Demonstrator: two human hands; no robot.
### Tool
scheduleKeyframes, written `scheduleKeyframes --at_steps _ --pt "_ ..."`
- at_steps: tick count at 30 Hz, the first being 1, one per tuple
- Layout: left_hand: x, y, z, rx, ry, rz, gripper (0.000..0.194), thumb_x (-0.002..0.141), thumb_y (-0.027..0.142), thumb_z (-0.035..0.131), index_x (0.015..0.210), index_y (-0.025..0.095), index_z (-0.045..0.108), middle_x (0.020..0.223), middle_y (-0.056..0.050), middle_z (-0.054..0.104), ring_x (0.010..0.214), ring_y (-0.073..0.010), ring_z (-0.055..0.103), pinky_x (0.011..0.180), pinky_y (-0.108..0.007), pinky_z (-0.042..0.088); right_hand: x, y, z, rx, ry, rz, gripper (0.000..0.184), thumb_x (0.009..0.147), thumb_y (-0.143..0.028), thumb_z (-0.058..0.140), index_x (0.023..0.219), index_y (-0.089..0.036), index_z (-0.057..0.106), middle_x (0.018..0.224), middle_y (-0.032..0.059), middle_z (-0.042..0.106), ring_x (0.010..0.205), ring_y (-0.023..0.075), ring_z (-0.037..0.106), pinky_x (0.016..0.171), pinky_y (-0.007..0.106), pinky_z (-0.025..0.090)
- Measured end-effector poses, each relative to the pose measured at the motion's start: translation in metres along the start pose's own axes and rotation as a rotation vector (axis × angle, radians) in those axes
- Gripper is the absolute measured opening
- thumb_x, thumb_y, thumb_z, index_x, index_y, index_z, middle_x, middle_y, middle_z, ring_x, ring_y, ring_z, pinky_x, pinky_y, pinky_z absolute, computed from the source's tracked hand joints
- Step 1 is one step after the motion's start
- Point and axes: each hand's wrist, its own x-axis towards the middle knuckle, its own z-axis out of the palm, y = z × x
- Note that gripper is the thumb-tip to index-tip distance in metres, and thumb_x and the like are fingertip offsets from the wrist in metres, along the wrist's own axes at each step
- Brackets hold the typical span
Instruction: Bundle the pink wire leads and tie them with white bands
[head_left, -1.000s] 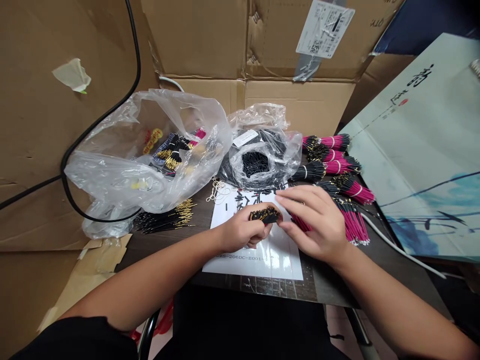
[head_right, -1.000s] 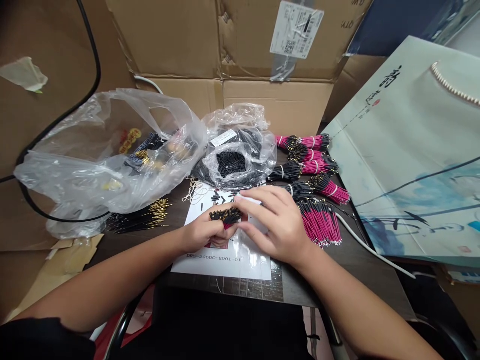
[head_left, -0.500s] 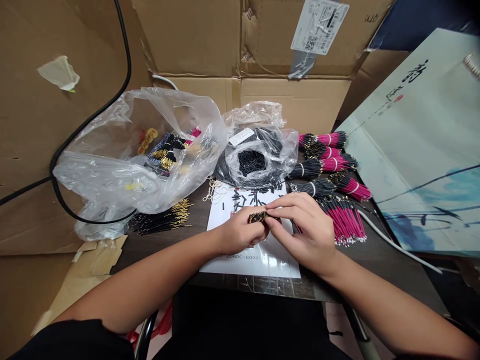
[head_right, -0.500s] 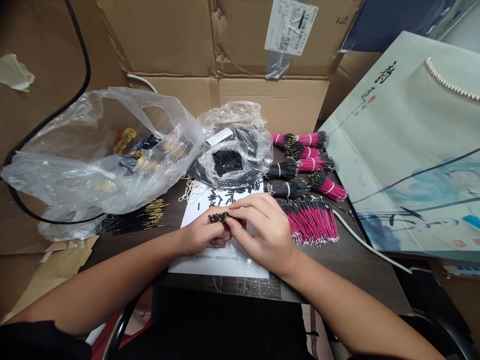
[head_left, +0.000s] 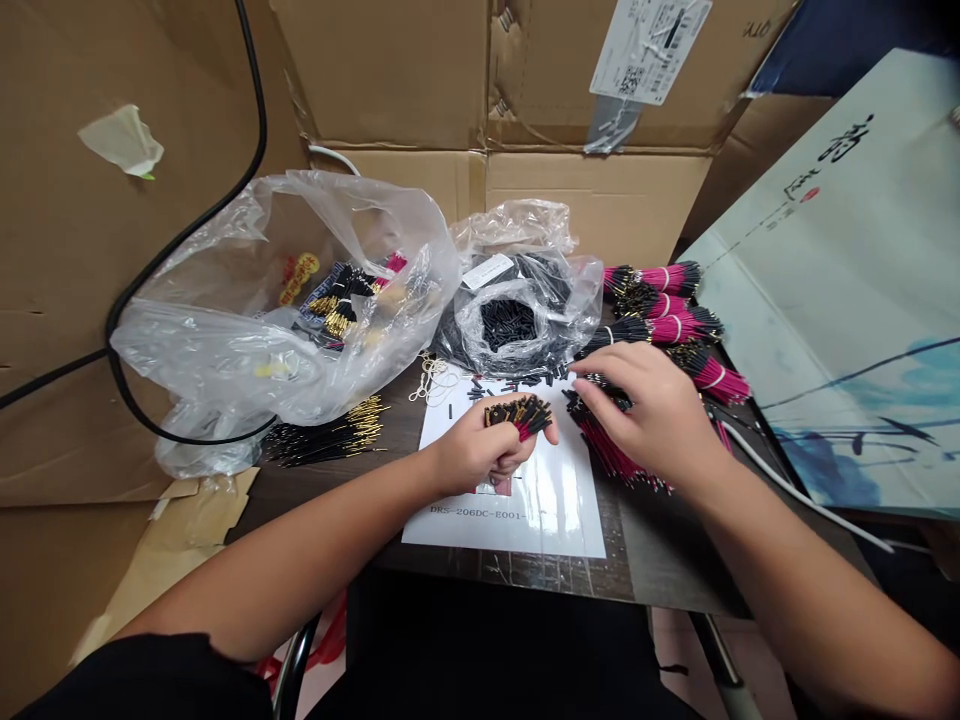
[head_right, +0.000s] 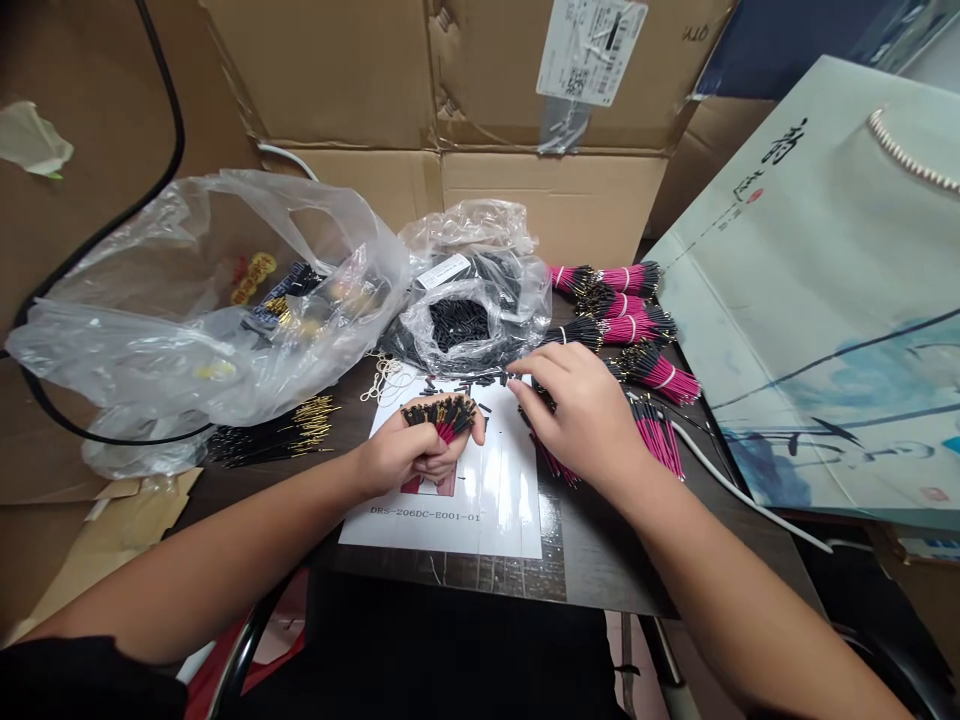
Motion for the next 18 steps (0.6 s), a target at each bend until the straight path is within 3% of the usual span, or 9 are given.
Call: scheduleKeyframes --at_steps 3,5,8,14,18 --pt "0.000 0.004 -0.004 -0.114 -0.020 0.051 0.026 0.068 0.013 0.048 0.093 0.015 0.056 0.051 0.009 0.037 0.040 -0.0049 0.018 0.040 -0.018 0.020 0.007 0.013 0.009 -0.152 -0.305 -0.079 0.015 0.092 -0.023 0.061 0.100 -0.018 0.073 0.086 0.0075 0.069 0.082 0.0220 0.058 0.074 0.038 0.044" --pt "0.000 0.007 -0.008 -0.215 -0.026 0.098 0.025 0.069 0.015 0.048 0.092 0.015 0.056 0.049 0.009 0.035 0.039 -0.0045 0.013 0.038 -0.018 0.015 0.010 0.012 0.019 -0.162 -0.373 -0.107 0.013 0.091 -0.025 0.062 0.095 -0.018 0.073 0.080 0.0058 0.067 0.078 0.0204 0.056 0.071 0.036 0.040" --pt "0.001 0.011 -0.011 -0.288 -0.008 0.153 0.023 0.071 0.016 0.048 0.092 0.015 0.056 0.049 0.009 0.035 0.038 -0.0049 0.012 0.037 -0.017 0.015 0.014 0.006 0.036 -0.143 -0.413 -0.133 0.012 0.090 -0.028 0.066 0.086 -0.017 0.071 0.077 0.0039 0.064 0.074 0.0178 0.055 0.068 0.033 0.037" --pt "0.003 0.008 -0.009 -0.231 0.042 0.109 0.023 0.067 0.016 0.048 0.088 0.015 0.055 0.048 0.009 0.034 0.037 -0.0043 0.011 0.038 -0.018 0.013 0.012 0.001 0.056 -0.106 -0.431 -0.150 0.015 0.092 -0.015 0.058 0.077 -0.016 0.062 0.076 0.0027 0.062 0.072 0.0144 0.054 0.065 0.028 0.039" --pt "0.004 0.007 -0.006 -0.104 0.105 0.127 0.019 0.067 0.014 0.049 0.085 0.016 0.052 0.049 0.009 0.035 0.039 -0.0048 0.016 0.041 -0.020 0.015 0.006 -0.006 0.061 -0.135 -0.374 -0.198 0.019 0.094 -0.009 0.046 0.086 -0.013 0.063 0.085 0.0085 0.063 0.079 0.0189 0.052 0.073 0.033 0.042"
